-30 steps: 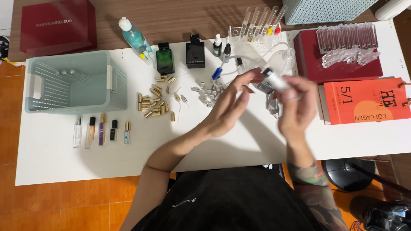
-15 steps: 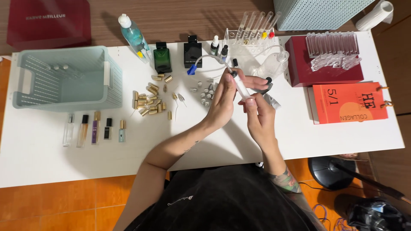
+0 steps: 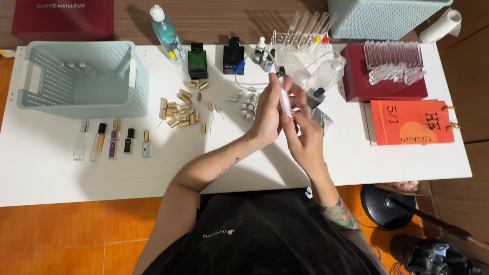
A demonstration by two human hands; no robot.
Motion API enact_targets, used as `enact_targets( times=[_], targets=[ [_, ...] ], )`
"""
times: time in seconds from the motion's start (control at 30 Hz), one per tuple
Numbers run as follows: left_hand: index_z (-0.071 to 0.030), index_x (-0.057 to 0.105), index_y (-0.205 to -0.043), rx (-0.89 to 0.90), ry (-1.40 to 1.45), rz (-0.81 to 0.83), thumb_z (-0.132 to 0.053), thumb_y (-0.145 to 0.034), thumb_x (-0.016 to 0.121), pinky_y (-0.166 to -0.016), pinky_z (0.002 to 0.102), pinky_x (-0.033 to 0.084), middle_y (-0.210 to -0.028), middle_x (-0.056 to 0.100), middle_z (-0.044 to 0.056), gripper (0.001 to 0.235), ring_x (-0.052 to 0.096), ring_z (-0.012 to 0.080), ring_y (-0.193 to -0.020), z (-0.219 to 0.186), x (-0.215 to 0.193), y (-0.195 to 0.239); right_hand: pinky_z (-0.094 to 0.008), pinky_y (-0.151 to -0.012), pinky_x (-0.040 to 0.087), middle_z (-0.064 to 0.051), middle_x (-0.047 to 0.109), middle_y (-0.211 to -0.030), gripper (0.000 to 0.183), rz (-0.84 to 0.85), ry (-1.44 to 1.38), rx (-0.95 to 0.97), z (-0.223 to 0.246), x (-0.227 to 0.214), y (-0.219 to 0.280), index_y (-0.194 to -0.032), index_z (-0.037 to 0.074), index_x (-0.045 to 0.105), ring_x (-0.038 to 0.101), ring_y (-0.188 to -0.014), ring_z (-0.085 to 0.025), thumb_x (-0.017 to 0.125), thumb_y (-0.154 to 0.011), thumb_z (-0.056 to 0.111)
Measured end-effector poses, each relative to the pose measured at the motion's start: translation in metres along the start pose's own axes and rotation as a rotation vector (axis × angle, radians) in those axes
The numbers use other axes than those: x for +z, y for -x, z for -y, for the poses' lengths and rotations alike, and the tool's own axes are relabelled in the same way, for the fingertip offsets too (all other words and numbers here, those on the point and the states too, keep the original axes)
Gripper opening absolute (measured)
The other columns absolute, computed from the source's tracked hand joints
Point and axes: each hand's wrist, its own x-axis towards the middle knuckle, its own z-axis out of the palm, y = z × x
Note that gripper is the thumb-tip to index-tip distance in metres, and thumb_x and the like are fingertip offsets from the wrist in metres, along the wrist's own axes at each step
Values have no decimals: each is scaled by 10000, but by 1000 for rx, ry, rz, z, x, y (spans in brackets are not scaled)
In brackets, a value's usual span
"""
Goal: Assembling perfume bottles by attaching spray nozzles and tubes using a syringe.
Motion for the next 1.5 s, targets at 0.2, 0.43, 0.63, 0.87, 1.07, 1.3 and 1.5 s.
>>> enact_targets(
  times=[0.2,0.43,0.63,0.87,1.07,1.3,1.5],
  targets=[
    [-139,383,-954,93,77,82,-542,-1134,301,-582,289,376,-713,348,-22,449,396,109,-500,-11,3,4,-272,-570,459,-66,630,-776,108,-54,-3,-180,9,5,0,-988,-25,678,568,-617,-124,666,-1002,81],
    [-136,399,-952,117,109,-17,-521,-1131,316,-601,303,351,-711,346,-35,432,353,114,-520,-23,-10,-9,-297,-511,383,-55,529,-678,150,-25,9,-149,10,12,-2,-864,-16,637,477,-551,-149,689,-968,78],
    [-144,400,-946,106,45,-55,-529,-1130,313,-636,308,368,-707,340,-35,435,353,119,-526,-28,-19,-16,-316,-522,317,-59,448,-630,280,-6,39,-108,-2,15,4,-769,-4,565,396,-543,-169,717,-981,97],
    [-141,398,-950,108,8,-72,-533,-1124,310,-607,299,351,-705,332,-29,438,334,121,-509,-29,-25,-20,-304,-492,322,-39,476,-611,196,39,11,-72,-6,14,7,-798,10,638,415,-518,-145,716,-950,107],
    [-135,400,-953,123,-23,-89,-537,-1130,293,-591,303,347,-711,324,-27,452,327,121,-507,-34,-29,-21,-304,-507,324,-42,471,-618,225,63,12,-58,-13,15,10,-782,12,614,413,-529,-147,726,-955,101],
    [-130,400,-957,91,-52,-83,-536,-1127,276,-611,320,368,-719,328,-19,458,345,137,-507,-38,-28,-20,-296,-499,335,-39,491,-627,191,51,7,-61,-15,15,10,-795,6,630,427,-522,-142,728,-941,81],
    [-132,429,-1032,155,-170,9,-541,-1114,267,-691,343,461,-773,435,14,448,579,222,-693,-43,-24,-19,-297,-521,350,-45,494,-636,166,39,-83,-145,-27,6,8,-820,-28,643,473,-553,-144,722,-935,61]
  ],
)
